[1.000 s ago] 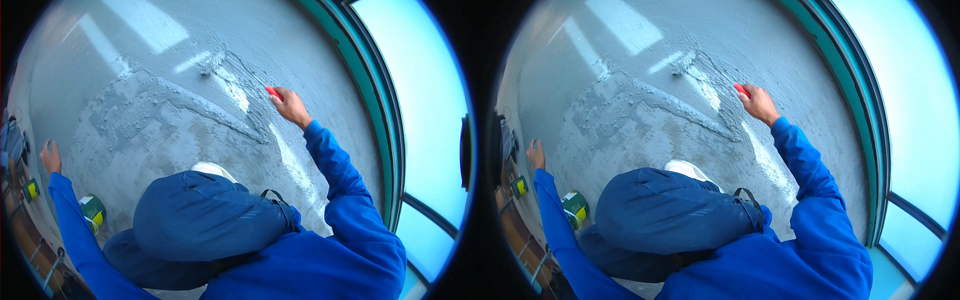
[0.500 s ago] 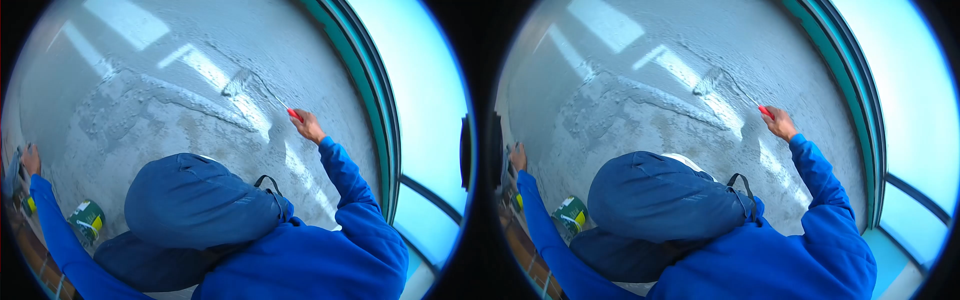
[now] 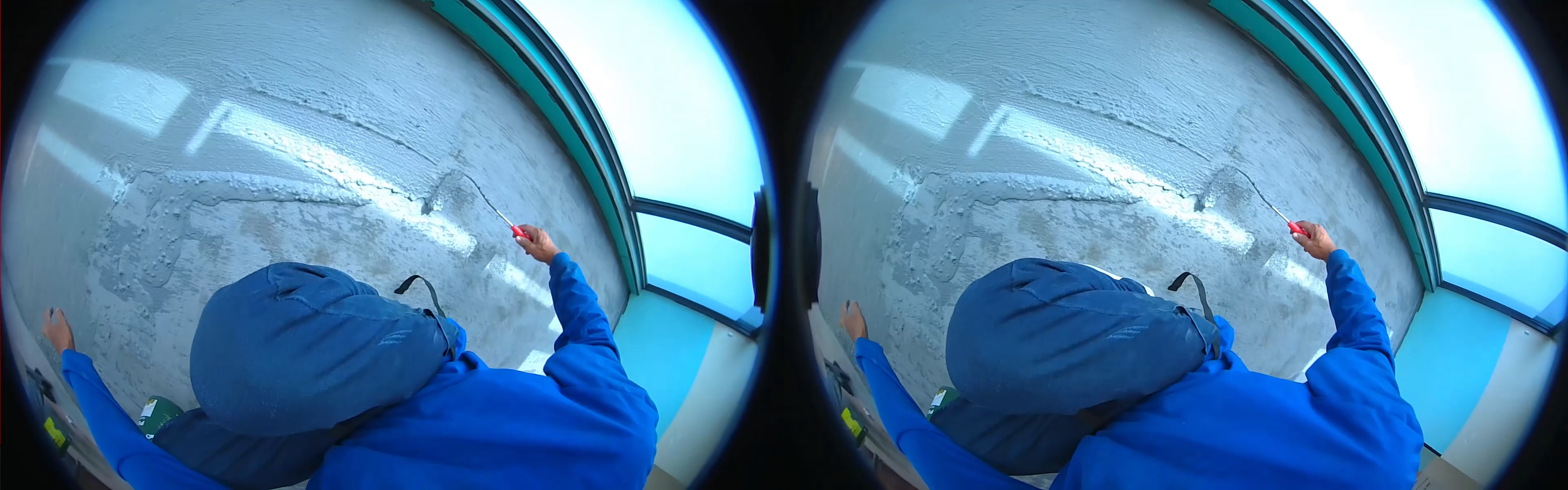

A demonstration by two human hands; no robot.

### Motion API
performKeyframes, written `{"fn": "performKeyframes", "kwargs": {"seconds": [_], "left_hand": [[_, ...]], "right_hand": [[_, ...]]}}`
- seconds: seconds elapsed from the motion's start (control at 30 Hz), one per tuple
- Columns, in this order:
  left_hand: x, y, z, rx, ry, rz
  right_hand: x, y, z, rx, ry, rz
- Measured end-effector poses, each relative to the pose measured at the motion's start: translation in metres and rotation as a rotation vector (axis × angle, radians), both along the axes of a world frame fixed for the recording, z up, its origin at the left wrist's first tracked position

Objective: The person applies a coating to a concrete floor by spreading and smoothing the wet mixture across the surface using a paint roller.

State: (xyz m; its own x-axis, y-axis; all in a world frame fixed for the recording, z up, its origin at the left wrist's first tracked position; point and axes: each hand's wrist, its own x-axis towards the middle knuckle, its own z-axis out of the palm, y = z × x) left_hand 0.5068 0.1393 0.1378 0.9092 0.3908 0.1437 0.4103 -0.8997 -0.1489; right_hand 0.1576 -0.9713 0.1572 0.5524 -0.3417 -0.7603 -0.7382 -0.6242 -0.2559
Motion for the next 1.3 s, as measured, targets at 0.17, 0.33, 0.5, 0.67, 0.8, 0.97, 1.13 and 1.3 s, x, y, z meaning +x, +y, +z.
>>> {"fn": "performKeyframes", "kwargs": {"seconds": [0.17,0.33,0.5,0.67,0.8,0.97,1.13,1.3], "left_hand": [[-0.018,0.025,0.006,0.024,0.000,0.003],[-0.031,0.024,0.011,-0.030,-0.066,0.061],[-0.042,0.014,0.017,-0.102,-0.161,0.138],[-0.042,0.025,0.020,-0.093,-0.146,0.093],[-0.042,0.026,0.022,-0.037,-0.103,0.110],[-0.044,0.040,0.013,-0.006,-0.052,0.063],[-0.027,0.011,0.024,-0.013,-0.004,-0.006],[-0.023,0.014,0.018,-0.041,-0.023,-0.030]], "right_hand": [[0.053,0.009,-0.025,-0.029,-0.179,0.298],[0.153,0.075,-0.049,0.022,-0.366,0.469],[0.250,0.120,-0.066,0.093,-0.525,0.546],[0.317,0.147,-0.076,0.031,-0.526,0.583],[0.288,0.104,-0.091,-0.015,-0.574,0.642],[0.169,0.022,-0.067,-0.051,-0.374,0.477],[0.037,-0.031,-0.050,-0.104,-0.180,0.278],[-0.062,-0.052,-0.020,-0.044,-0.016,-0.084]]}}
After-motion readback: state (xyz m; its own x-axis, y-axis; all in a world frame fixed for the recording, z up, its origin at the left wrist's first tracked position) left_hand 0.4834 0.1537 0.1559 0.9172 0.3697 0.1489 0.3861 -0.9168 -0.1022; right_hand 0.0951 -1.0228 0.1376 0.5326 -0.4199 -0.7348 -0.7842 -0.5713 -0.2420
